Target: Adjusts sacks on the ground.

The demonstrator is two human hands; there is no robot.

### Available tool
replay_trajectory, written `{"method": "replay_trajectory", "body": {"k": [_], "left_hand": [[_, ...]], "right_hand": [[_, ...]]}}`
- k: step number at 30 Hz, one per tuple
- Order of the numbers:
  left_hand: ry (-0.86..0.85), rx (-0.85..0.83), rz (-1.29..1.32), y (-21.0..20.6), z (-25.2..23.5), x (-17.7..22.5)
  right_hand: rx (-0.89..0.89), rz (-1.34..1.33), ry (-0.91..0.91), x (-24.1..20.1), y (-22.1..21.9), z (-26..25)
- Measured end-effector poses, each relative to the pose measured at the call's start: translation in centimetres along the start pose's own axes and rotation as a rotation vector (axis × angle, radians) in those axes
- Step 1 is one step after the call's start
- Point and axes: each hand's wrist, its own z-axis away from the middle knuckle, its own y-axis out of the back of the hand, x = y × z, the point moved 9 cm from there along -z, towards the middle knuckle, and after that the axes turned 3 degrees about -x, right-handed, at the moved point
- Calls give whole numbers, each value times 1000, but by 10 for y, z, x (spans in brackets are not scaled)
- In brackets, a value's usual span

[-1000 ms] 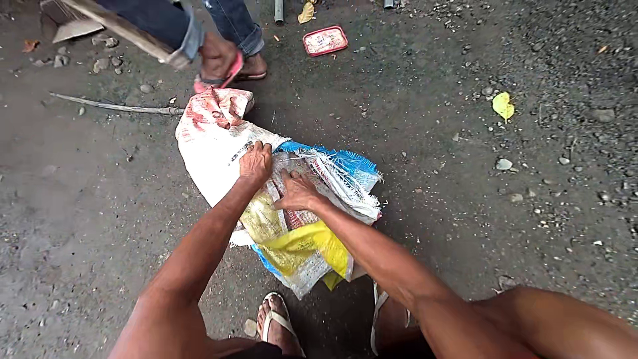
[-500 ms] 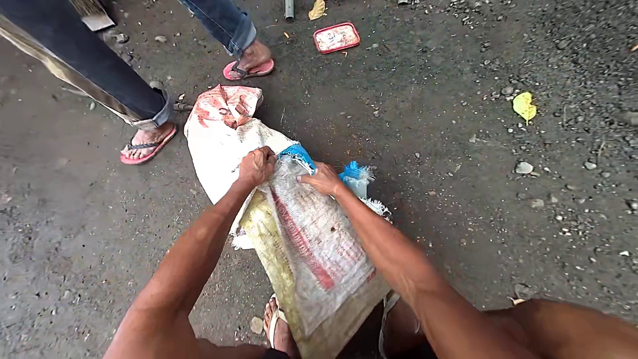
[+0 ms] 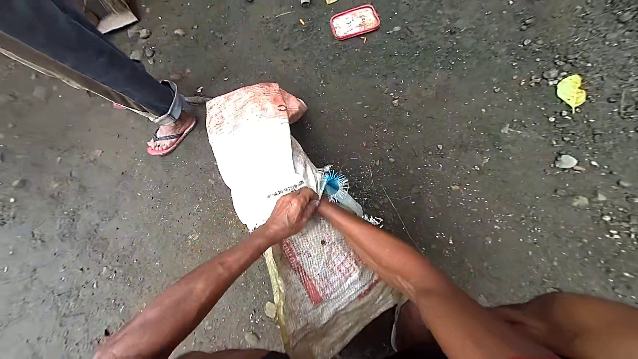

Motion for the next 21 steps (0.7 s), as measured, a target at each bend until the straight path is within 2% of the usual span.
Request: {"method": "replay_trajectory", "body": {"k": [4, 6, 8, 10, 12, 14, 15, 17, 19, 21], "left_hand": [[31, 84, 20, 21, -4, -20], [71, 94, 23, 26, -10, -26], [118, 61, 21, 28, -16, -36], [149, -29, 9, 21, -17, -50], [172, -104, -10, 19, -21, -57], [207, -194, -67, 17, -25, -55], [231, -247, -118, 19, -29, -51], [293, -315, -233, 25, -37, -41], [306, -263, -310, 32, -48, -27], [265, -172, -358, 31, -64, -13]], "right_hand": [[167, 450, 507, -36, 14, -14], [149, 695, 622, -43, 21, -8], [10, 778, 514, -42, 37, 2], [-107, 704, 379, -35, 64, 13], [-52, 571, 346, -22, 108, 11], [-36, 446, 257, 20, 131, -4], [-61, 346, 197, 46, 129, -11], [-149, 100, 154, 87, 98, -22], [-225, -107, 160, 101, 61, -26], [-191, -159, 173, 103, 48, -28]]}}
